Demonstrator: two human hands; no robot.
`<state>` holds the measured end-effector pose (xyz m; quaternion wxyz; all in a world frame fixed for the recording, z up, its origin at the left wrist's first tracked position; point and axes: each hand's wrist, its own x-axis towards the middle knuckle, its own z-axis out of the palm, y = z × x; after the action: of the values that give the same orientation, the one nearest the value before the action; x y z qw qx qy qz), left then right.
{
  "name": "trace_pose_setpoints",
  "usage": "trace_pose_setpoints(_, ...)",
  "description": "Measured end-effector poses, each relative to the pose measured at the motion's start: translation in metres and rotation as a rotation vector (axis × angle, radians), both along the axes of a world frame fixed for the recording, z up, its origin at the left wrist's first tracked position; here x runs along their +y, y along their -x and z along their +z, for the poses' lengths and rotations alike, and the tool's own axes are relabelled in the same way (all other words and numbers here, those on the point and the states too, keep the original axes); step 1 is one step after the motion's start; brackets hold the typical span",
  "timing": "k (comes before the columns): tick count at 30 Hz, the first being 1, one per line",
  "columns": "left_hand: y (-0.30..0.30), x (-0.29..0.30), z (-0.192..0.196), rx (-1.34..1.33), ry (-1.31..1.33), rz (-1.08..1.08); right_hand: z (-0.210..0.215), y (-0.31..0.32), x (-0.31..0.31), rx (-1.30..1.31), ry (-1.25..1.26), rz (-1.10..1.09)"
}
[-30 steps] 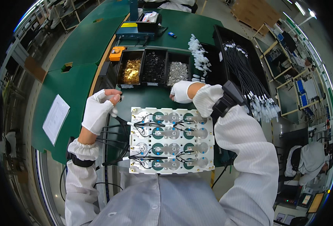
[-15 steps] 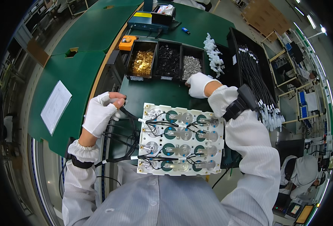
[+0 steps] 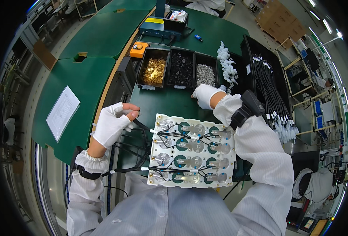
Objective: Assembling battery packs by wiring individual cells and using a power screwdriver.
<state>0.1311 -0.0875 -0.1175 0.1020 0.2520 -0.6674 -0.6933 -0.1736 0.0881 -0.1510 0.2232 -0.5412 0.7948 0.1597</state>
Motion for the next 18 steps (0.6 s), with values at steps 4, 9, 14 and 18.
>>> trace_pose_setpoints(4,0.001,-0.001,0.002,-0.008,0.001,-0.001,-0.001,-0.002,-0.001,-0.026,0.067,-0.035)
trace_pose_setpoints(9,0.0,-0.001,-0.002,-0.016,0.004,-0.011,0.013,-0.015,-0.003,0.033,-0.114,-0.03)
trace_pose_setpoints(14,-0.008,0.0,-0.007,-0.018,-0.017,-0.005,0.031,-0.02,0.007,-0.063,-0.451,-0.118)
trace_pose_setpoints(18,-0.005,0.0,-0.01,-0.038,-0.014,-0.048,0.021,-0.015,0.02,-0.17,-0.408,-0.168)
